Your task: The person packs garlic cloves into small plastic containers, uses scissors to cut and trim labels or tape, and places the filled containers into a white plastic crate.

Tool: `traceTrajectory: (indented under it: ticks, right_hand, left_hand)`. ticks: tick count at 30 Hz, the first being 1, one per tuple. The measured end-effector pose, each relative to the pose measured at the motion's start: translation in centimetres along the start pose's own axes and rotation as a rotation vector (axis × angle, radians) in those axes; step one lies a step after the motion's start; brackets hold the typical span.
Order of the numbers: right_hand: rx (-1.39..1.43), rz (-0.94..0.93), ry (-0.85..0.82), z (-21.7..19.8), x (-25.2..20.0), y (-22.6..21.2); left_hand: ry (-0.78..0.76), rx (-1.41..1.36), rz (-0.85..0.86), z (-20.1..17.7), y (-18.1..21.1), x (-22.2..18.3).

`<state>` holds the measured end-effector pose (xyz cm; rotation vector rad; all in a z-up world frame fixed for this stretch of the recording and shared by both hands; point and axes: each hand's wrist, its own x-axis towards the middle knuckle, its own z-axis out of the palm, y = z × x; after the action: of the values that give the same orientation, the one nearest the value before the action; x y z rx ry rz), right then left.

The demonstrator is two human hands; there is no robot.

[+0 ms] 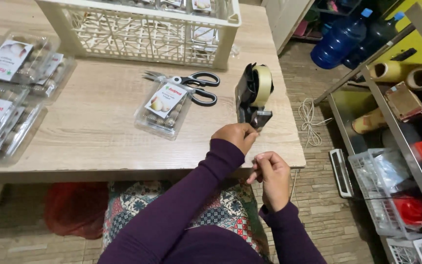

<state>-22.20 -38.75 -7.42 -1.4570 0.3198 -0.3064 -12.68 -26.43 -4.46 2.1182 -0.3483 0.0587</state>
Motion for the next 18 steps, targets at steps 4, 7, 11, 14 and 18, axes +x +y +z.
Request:
traceTrajectory:
  ticks: [4, 7, 11, 14, 18]
  right_hand:
    - [-0.021, -0.007, -0.031, 0.0, -0.8, -1.1]
    - [-0.070, -0.076, -0.082, -0.2, -2.2, -1.5]
    - [-0.159, -0.217, -0.087, -0.2, -3.1, -2.2]
    - [-0.181, -0.190, -0.189, -0.2, -3.2, -2.3]
    - [-0.110, -0.171, -0.270, 0.3, -2.7, -1.9]
  left_hand:
    - [0.051, -0.091, 0.089, -0.3, 0.3, -0.2]
    - [0.242, -0.225, 0.324, -0.8, 0.7, -1.9]
    - [0.375, -0.346, 0.412, -1.1, 0.7, -5.0]
    - [0.434, -0.500, 0.512, -2.5, 1.5, -7.0]
    - [0.458, -0.450, 0.669, -3.8, 1.4, -8.8]
